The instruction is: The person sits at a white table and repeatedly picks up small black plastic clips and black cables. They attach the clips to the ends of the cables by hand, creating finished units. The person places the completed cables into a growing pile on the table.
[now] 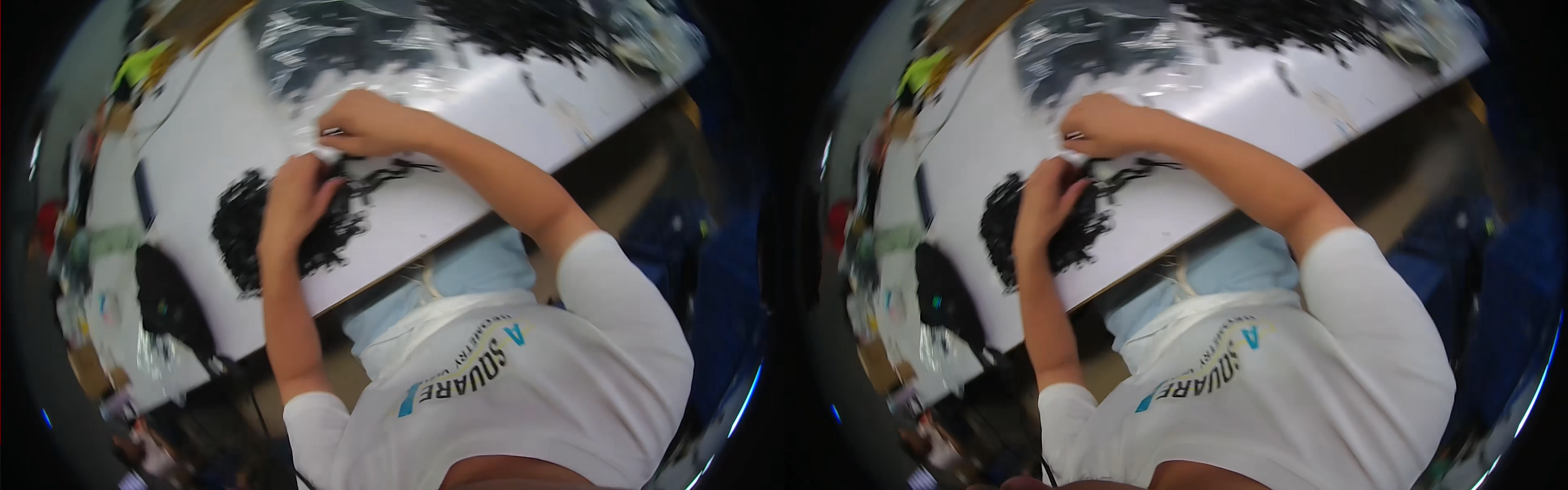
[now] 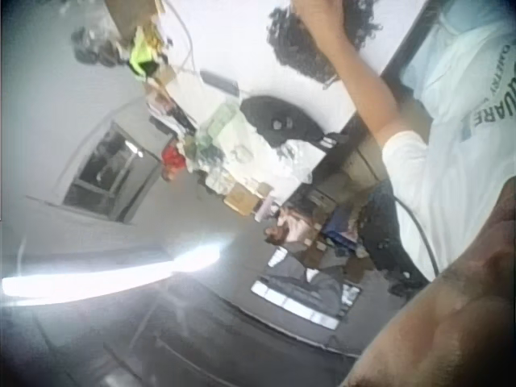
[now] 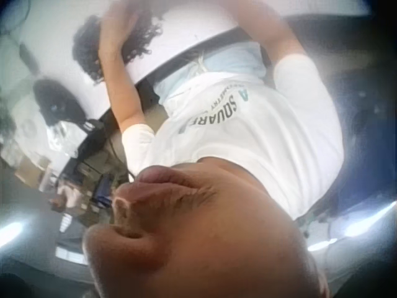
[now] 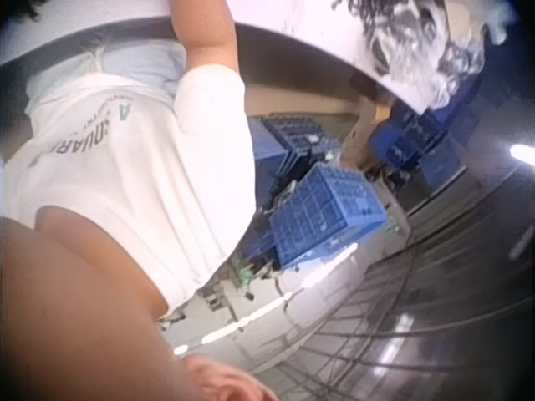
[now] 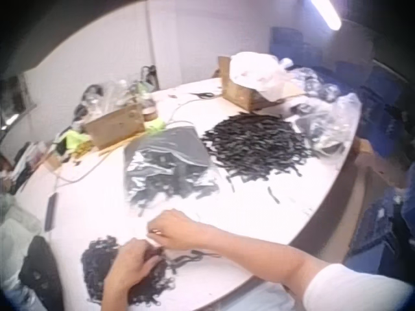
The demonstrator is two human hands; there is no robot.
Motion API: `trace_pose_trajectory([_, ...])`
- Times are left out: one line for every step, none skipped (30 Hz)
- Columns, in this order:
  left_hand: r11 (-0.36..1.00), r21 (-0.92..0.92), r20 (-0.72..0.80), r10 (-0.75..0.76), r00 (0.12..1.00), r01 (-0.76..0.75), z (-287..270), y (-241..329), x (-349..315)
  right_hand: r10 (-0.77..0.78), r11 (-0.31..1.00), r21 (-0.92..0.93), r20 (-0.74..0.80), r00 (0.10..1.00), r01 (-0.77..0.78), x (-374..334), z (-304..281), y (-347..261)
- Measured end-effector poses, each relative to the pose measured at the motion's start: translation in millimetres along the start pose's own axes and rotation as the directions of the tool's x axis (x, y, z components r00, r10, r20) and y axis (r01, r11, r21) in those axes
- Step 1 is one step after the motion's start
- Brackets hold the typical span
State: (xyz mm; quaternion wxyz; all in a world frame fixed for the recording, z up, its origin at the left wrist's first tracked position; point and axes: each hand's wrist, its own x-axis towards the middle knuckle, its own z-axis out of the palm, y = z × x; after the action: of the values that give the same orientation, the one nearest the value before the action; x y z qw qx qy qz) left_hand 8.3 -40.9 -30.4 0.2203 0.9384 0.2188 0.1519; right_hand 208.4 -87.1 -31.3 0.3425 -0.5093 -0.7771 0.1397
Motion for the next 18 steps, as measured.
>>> trace_pose_trajectory([0.999, 0.022, -0.028, 0.032, 0.999, -0.031, 2.4, -0.6, 0.0, -0.022, 1.0, -0.019, 0.013, 1.0, 0.022, 0.1, 0.9, 2.8])
trace_pose_trajectory([1.0, 0.009, -0.021, 0.02, 1.0, -0.02, 1.5, -1.0, -2.3, -0.057, 0.998, 0.006, 0.012, 0.998, 0.057, 1.7, 1.8, 3.3])
trace_pose_trajectory([1.0, -0.01, -0.016, 0.015, 1.0, -0.015, 1.3, -1.1, -2.2, -0.017, 1.0, -0.001, 0.018, 1.0, 0.017, 2.7, -4.5, -7.2])
trace_pose_trajectory([1.0, 0.006, -0.01, 0.03, 1.0, -0.03, 2.1, -1.5, 0.1, -0.015, 1.0, 0.001, 0.02, 1.0, 0.015, 2.5, -6.9, -8.6])
trace_pose_trajectory([0.999, 0.016, 0.001, 0.046, 0.999, -0.046, 3.5, -1.8, 0.9, -0.005, 0.998, 0.058, -0.004, 1.0, 0.006, 2.0, -5.8, -10.0])
trace_pose_trajectory([0.999, 0.017, -0.021, 0.032, 0.999, -0.031, 3.5, -2.2, -0.9, 0.087, 0.993, 0.075, 0.062, 0.994, -0.091, 4.9, -12.3, -21.9])
trace_pose_trajectory([1.0, 0.009, -0.042, 0.03, 0.999, -0.03, 4.1, -2.1, -0.5, 0.111, 0.991, 0.069, 0.05, 0.993, -0.114, 5.6, -11.5, -26.9])
trace_pose_trajectory([0.999, 0.031, -0.012, 0.026, 1.0, -0.026, 3.2, -0.9, 0.2, 0.102, 0.992, 0.066, 0.03, 0.994, -0.103, 6.7, -8.3, -26.3])
trace_pose_trajectory([0.998, 0.052, 0.021, 0.021, 1.0, -0.023, 1.0, -0.5, -0.3, 0.137, 0.989, 0.056, 0.042, 0.99, -0.139, 7.0, -8.9, -29.5])
trace_pose_trajectory([0.998, 0.068, 0.009, 0.011, 1.0, -0.011, 2.0, -0.9, -1.4, 0.131, 0.99, 0.046, 0.048, 0.99, -0.133, 7.2, -7.9, -30.4])
trace_pose_trajectory([0.995, 0.086, -0.001, 0.042, 0.999, -0.042, 2.2, -0.6, -1.9, 0.129, 0.991, 0.032, 0.048, 0.99, -0.13, 7.1, -8.0, -29.5])
trace_pose_trajectory([0.992, 0.121, 0.004, 0.042, 0.999, -0.042, 2.7, -1.5, -2.3, 0.137, 0.99, 0.037, 0.054, 0.989, -0.139, 7.6, -6.6, -29.1])
trace_pose_trajectory([0.988, 0.15, 0.011, 0.045, 0.999, -0.046, 3.6, -1.7, -1.6, 0.15, 0.988, 0.037, 0.059, 0.987, -0.153, 6.3, -6.1, -27.5])
trace_pose_trajectory([0.986, 0.164, 0.018, 0.039, 0.999, -0.041, 3.0, -2.6, -1.9, 0.165, 0.985, 0.037, 0.064, 0.984, -0.167, 6.2, -5.7, -27.0])
trace_pose_trajectory([0.983, 0.178, 0.026, 0.033, 0.999, -0.037, 1.5, -3.6, -2.5, 0.16, 0.985, 0.052, 0.08, 0.984, -0.165, 7.2, -5.9, -28.0])
trace_pose_trajectory([0.981, 0.188, 0.036, 0.031, 0.999, -0.038, 0.7, -4.0, -2.2, 0.162, 0.984, 0.063, 0.094, 0.982, -0.168, 7.0, -7.2, -28.7])
trace_pose_trajectory([0.988, 0.146, -0.021, 0.051, 0.998, -0.048, -0.6, -4.5, -2.4, 0.164, 0.982, 0.075, 0.109, 0.98, -0.172, 7.2, -8.3, -28.3])
trace_pose_trajectory([0.993, 0.105, -0.079, 0.069, 0.994, -0.061, -2.1, -5.0, -2.6, 0.131, 0.986, 0.09, 0.091, 0.987, -0.139, 6.9, -6.0, -24.0])
